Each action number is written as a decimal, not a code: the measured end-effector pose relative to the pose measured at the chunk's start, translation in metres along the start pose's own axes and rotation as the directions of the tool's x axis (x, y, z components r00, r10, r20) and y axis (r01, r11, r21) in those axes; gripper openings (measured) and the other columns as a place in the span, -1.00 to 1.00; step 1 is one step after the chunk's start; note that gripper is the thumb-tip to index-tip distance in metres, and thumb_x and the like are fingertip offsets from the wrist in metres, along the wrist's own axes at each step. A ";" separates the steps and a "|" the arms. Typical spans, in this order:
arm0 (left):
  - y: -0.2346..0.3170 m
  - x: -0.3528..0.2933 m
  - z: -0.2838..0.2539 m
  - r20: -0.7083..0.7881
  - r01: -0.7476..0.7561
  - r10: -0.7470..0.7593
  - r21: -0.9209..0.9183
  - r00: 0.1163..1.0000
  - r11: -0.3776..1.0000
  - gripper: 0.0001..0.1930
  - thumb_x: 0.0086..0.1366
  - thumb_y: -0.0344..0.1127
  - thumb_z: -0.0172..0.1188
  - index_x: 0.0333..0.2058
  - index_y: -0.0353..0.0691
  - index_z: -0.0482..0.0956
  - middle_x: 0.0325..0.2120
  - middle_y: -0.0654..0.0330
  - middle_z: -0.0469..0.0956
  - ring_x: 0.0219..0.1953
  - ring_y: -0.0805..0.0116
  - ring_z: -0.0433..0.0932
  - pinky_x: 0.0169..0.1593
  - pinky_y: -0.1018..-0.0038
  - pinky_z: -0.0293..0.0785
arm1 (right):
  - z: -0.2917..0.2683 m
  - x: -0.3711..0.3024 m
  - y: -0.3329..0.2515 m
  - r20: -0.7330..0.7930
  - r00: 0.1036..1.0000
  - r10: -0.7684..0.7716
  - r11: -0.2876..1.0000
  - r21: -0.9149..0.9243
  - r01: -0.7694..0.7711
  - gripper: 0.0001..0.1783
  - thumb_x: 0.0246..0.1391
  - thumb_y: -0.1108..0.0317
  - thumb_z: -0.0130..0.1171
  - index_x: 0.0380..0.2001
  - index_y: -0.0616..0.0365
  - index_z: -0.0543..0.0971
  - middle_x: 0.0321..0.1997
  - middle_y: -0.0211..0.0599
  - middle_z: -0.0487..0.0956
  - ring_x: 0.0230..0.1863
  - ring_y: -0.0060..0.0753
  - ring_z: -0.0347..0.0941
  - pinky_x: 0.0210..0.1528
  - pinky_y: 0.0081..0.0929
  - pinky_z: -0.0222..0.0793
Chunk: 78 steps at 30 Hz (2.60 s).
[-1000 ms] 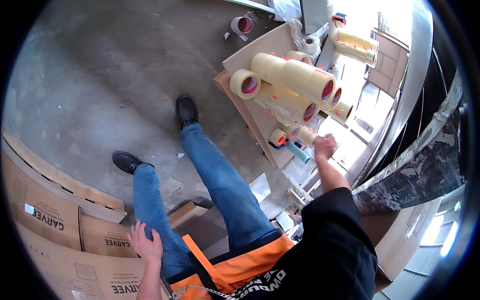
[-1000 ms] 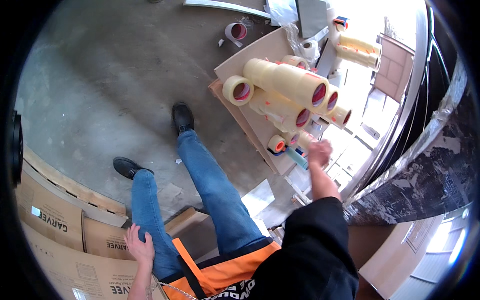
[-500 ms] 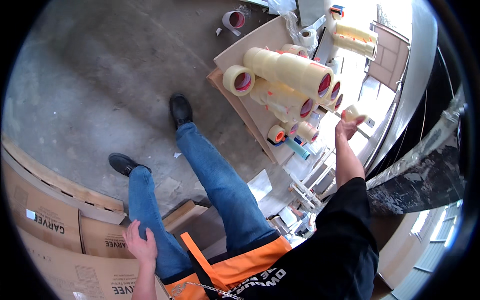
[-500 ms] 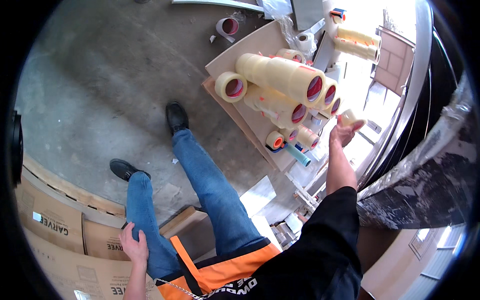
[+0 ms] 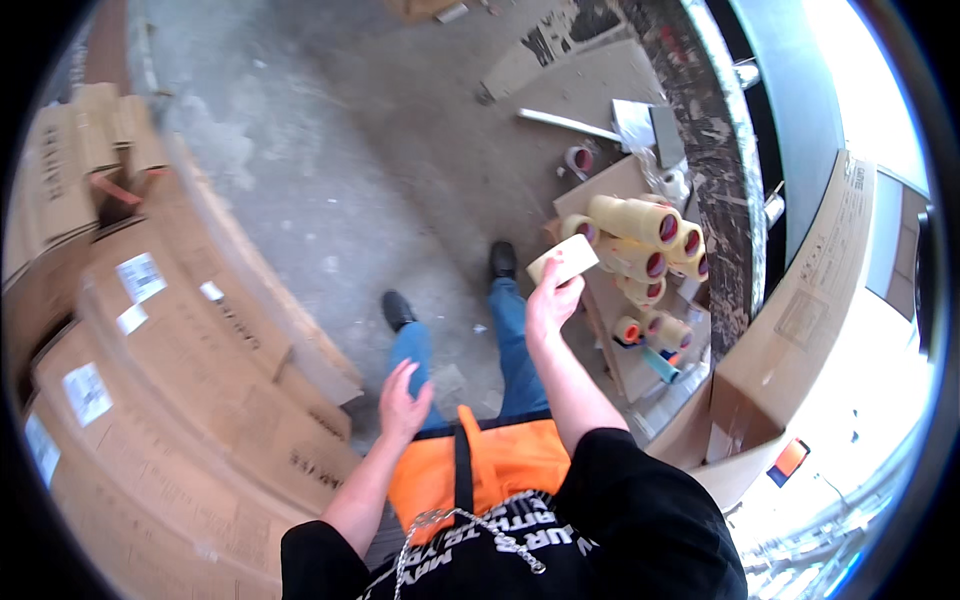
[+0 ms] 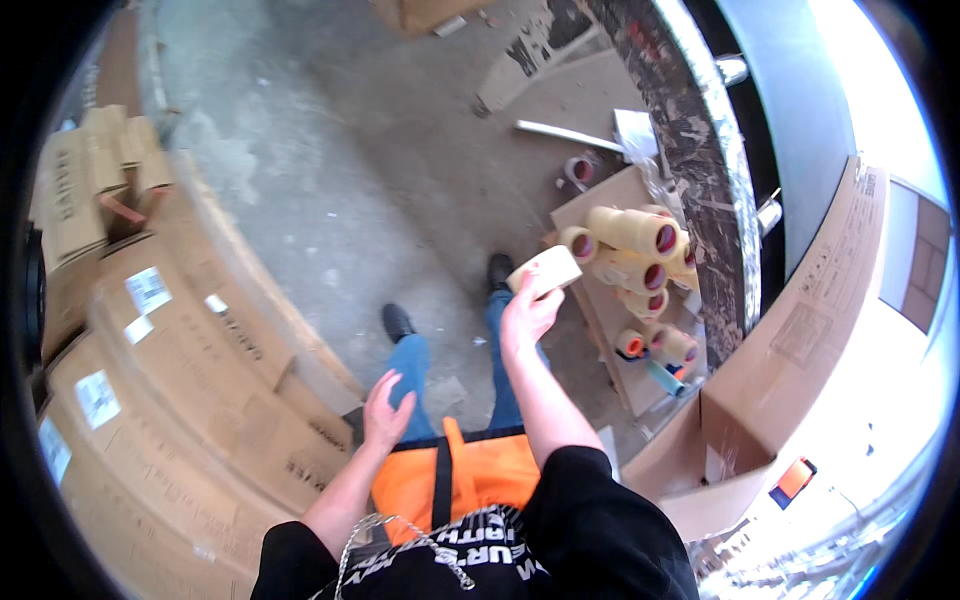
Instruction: The person tapes large flat cardboard boxes at a warehouse workstation. The person retrieves a tape dispenser, applies tape to the edges of several flat boxes, inserts white foam protective sheets into an open box, and closes and tapes the final box shut.
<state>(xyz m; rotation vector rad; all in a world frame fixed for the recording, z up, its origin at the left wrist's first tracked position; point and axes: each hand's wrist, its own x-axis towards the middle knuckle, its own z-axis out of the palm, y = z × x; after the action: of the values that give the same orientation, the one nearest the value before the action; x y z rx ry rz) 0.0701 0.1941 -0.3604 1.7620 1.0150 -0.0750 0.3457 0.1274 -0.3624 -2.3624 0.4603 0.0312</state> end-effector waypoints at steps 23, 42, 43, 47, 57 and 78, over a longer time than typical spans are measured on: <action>0.377 -0.154 0.003 0.203 -0.845 0.882 -0.259 0.426 0.468 -0.64 0.12 -0.54 0.22 -0.05 -0.37 0.55 -0.16 0.02 0.61 -0.16 0.22 0.63 -0.05 0.40 0.53 | -0.541 0.008 -0.056 -0.382 0.470 -0.795 0.556 -0.151 0.817 -0.55 -0.25 0.27 0.46 -0.29 0.29 0.55 -0.45 -0.16 0.55 -0.36 -0.13 0.49 -0.28 -0.28 0.45; 0.474 -0.218 0.196 0.554 -0.768 0.802 -0.406 0.225 0.496 -0.77 0.18 -0.52 0.24 -0.16 -0.37 0.60 -0.25 0.07 0.66 -0.17 0.34 0.64 -0.04 0.49 0.54 | -0.641 0.144 0.007 -0.153 0.979 -0.138 0.884 -0.465 0.052 -0.51 -0.16 -0.01 0.40 -0.34 0.21 0.59 -0.29 -0.25 0.59 -0.17 -0.21 0.50 -0.09 -0.30 0.44; 0.472 -0.213 0.195 0.557 -0.751 0.788 -0.396 0.261 0.529 -0.77 0.17 -0.49 0.25 -0.17 -0.34 0.61 -0.27 0.07 0.67 -0.20 0.34 0.66 -0.06 0.49 0.55 | -0.636 0.144 0.017 -0.288 0.907 -0.306 0.898 -0.404 0.175 -0.49 -0.15 0.04 0.39 -0.26 0.24 0.56 -0.19 -0.19 0.56 -0.08 -0.16 0.45 -0.04 -0.23 0.40; 0.463 -0.193 0.176 0.525 -0.737 0.777 -0.360 0.347 0.572 -0.78 0.20 -0.49 0.23 -0.16 -0.37 0.60 -0.27 0.08 0.67 -0.19 0.38 0.65 -0.06 0.50 0.55 | -0.665 0.140 0.033 -0.729 0.605 -0.320 0.922 -0.387 0.021 -0.28 -0.24 0.08 0.43 -0.05 0.32 0.45 0.06 -0.02 0.42 0.12 0.02 0.27 0.14 -0.14 0.25; 0.499 -0.192 0.186 0.659 -0.383 0.580 -0.438 0.478 0.813 -0.56 0.33 -0.40 0.14 0.15 -0.40 0.32 0.04 0.01 0.48 0.00 0.32 0.51 0.08 0.44 0.47 | -0.639 0.129 0.076 -0.259 0.962 0.081 0.562 0.810 0.171 -0.43 -0.32 0.70 0.03 -0.07 0.32 0.51 -0.19 -0.30 0.59 -0.18 -0.43 0.56 -0.05 -0.51 0.47; 0.561 -0.252 0.143 0.738 -0.723 0.668 -0.511 -0.092 0.465 -0.09 -0.15 -0.30 0.59 0.22 -0.28 0.33 0.03 0.13 0.52 0.05 0.40 0.51 0.10 0.39 0.50 | -0.665 0.019 0.047 -0.178 0.710 -0.681 0.415 0.706 0.574 -0.04 -0.35 0.62 0.27 0.29 0.35 0.22 0.28 0.07 0.33 0.32 -0.06 0.26 0.35 -0.27 0.10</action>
<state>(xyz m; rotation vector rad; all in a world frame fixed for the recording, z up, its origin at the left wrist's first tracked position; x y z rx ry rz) 0.3356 -0.1184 0.1196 1.6679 -0.8744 -0.3511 0.2767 -0.3508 0.0972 -1.5604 -0.4797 -0.2954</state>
